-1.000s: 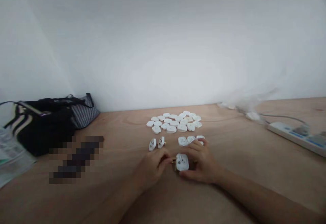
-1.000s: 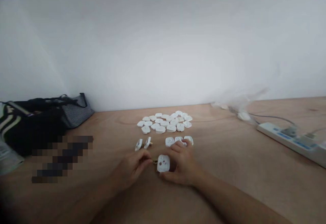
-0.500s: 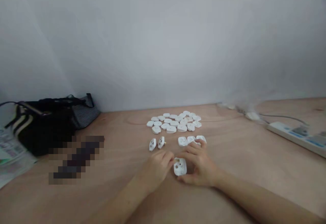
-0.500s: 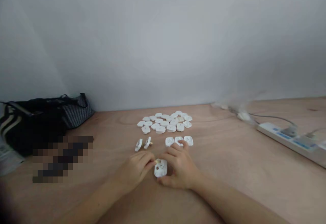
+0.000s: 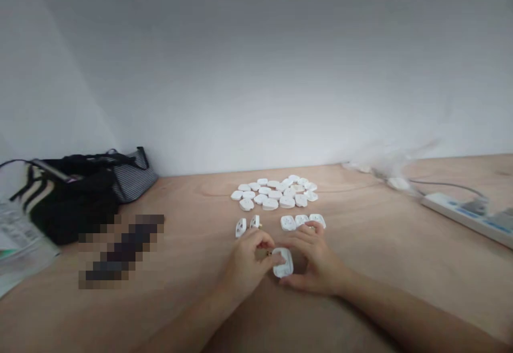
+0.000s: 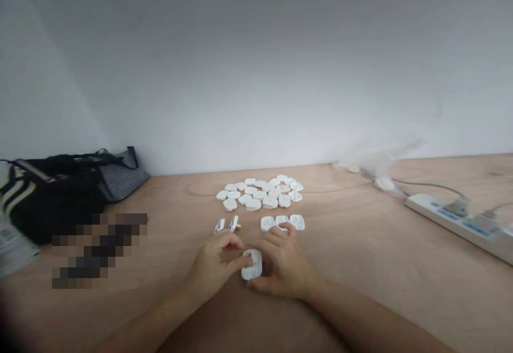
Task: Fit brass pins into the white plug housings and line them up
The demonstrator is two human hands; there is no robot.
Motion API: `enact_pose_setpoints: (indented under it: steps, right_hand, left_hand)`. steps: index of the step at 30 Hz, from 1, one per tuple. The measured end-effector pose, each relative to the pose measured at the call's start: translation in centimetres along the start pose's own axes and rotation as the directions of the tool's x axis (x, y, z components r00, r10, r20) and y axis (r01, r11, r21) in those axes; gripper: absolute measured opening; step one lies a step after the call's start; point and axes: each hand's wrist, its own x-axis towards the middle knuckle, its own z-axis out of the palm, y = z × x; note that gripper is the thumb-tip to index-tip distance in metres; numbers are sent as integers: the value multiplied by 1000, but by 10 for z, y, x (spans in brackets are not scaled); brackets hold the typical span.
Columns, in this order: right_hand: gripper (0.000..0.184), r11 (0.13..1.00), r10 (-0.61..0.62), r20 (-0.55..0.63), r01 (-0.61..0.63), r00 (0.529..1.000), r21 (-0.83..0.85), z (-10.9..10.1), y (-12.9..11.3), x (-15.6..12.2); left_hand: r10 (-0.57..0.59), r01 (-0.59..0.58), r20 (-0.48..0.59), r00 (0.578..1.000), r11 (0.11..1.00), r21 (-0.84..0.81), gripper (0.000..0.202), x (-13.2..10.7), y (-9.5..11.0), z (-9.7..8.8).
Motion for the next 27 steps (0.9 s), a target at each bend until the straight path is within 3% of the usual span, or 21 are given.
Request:
enact_pose_setpoints:
  steps: [4, 8, 11, 17, 21, 25, 27]
  right_hand:
    - [62, 1000, 18, -36, -18, 999, -5, 1, 2, -1]
    - [70, 999, 29, -83, -30, 996, -10, 0, 9, -3]
    - [78, 999, 52, -91, -52, 994, 5, 1, 14, -4]
    - [78, 999, 39, -72, -38, 997, 18, 3, 14, -4]
    - [88, 999, 27, 31, -26, 999, -29, -11, 19, -3]
    - [37, 988, 82, 202, -54, 976, -143, -34, 30, -5]
    - [20, 986, 89, 260, -48, 962, -159, -40, 34, -6]
  left_hand:
    - [-27, 29, 30, 999, 997, -71, 47, 0, -4, -2]
    - [146, -120, 227, 963, 985, -128, 67, 1, -7, -11]
    - [200, -175, 294, 935, 979, -108, 62, 2, -11, -13]
    - [251, -241, 270, 930, 968, -71, 52, 1, -12, -9]
    - [251, -251, 251, 935, 967, -33, 40, -1, -7, -12]
    - [208, -209, 203, 957, 978, -18, 39, -3, -7, -13]
    - [191, -191, 185, 964, 981, -16, 39, -4, -8, -12]
